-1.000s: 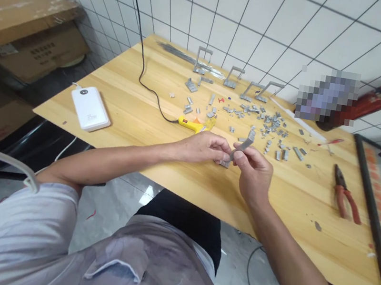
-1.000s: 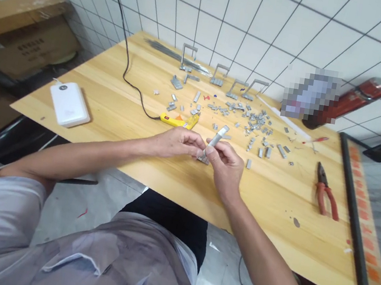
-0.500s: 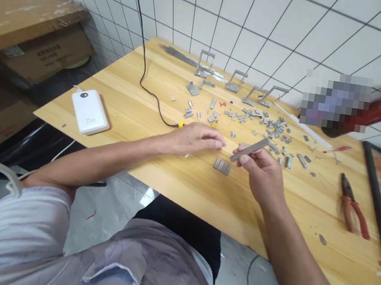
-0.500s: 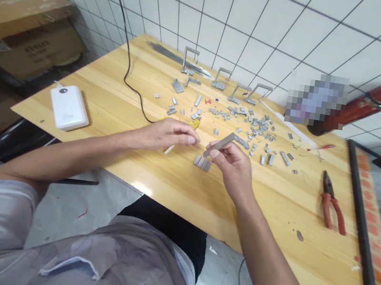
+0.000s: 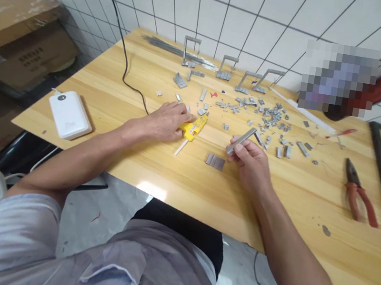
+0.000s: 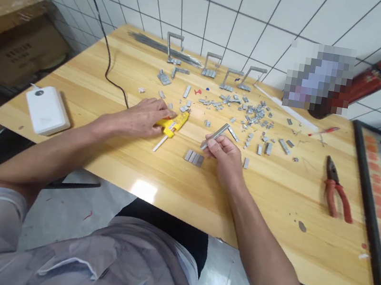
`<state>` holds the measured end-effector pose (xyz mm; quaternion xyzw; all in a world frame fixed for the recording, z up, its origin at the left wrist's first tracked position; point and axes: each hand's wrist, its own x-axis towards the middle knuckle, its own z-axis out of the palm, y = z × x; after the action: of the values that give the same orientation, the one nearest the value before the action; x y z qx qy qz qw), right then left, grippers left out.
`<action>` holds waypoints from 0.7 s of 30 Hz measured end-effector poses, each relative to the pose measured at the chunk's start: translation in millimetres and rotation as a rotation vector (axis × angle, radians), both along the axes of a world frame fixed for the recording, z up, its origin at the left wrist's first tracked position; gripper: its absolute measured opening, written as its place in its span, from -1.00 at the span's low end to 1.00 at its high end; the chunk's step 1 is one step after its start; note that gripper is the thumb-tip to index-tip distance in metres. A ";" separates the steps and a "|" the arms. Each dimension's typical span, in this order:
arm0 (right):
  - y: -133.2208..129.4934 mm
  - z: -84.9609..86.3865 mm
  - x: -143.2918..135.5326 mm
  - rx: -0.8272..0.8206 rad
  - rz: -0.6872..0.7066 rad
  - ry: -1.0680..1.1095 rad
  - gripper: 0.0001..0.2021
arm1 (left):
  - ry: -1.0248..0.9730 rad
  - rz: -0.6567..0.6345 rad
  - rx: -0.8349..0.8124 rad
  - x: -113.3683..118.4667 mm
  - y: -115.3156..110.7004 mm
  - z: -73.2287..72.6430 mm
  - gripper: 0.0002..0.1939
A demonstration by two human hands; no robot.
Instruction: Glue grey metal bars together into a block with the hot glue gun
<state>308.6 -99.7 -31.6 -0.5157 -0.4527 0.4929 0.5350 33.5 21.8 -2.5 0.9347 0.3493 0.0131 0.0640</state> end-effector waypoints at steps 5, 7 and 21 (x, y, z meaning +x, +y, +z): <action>0.5 -0.4 -2.7 -0.024 -0.017 0.072 -0.61 | 0.127 0.010 0.021 5.7 -1.6 4.5 -0.49; 0.2 0.0 -3.7 -0.032 -0.032 0.087 -0.61 | 0.136 0.003 0.042 7.5 -2.3 4.9 -0.53; 4.2 -7.9 0.4 0.036 -0.066 0.013 -0.66 | -0.465 0.128 -0.109 -3.2 -16.0 11.7 -0.78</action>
<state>308.9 -95.5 -39.5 -0.5174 -0.4409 0.4699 0.5631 30.3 5.8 9.2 0.8778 0.3836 0.2130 0.1922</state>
